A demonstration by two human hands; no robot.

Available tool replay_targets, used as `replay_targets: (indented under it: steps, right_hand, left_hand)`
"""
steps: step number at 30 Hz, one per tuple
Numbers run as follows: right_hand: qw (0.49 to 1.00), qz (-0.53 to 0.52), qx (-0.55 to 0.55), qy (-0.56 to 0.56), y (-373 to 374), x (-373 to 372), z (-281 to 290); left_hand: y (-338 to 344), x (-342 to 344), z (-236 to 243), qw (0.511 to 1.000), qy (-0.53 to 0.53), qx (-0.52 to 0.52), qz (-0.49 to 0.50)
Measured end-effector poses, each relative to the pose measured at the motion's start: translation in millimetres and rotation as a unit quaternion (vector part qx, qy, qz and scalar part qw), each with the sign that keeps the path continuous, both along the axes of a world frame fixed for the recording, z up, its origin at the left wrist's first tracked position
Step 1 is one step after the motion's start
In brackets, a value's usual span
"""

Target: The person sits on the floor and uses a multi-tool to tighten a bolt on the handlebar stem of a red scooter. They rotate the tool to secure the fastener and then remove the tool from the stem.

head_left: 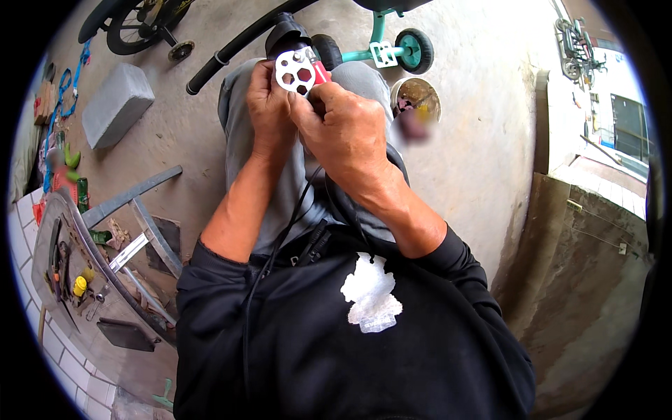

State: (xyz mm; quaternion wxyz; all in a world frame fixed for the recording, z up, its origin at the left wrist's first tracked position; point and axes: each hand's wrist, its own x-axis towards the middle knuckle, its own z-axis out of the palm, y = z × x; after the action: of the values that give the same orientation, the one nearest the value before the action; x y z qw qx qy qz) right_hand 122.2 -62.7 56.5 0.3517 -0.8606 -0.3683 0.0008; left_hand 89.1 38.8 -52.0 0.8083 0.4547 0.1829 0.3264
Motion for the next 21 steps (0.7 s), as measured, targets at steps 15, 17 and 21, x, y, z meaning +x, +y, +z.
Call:
replay_targets:
  steps: [15, 17, 21]
  right_hand:
    - [0.956, -0.017, 0.078, 0.283, 6.1, -15.9, 15.2]
    - [0.94, -0.028, 0.087, 0.327, 6.5, -15.2, 14.8]
    - [0.944, -0.032, 0.07, 0.322, 7.7, -11.2, 12.7]
  left_hand:
    - [1.5, -3.2, -1.3, 0.994, 0.054, 0.073, 0.066]
    - [1.8, 1.6, -6.8, 0.996, 0.043, 0.045, 0.067]
    - [3.6, 2.8, -13.1, 0.996, 0.028, 0.038, 0.074]
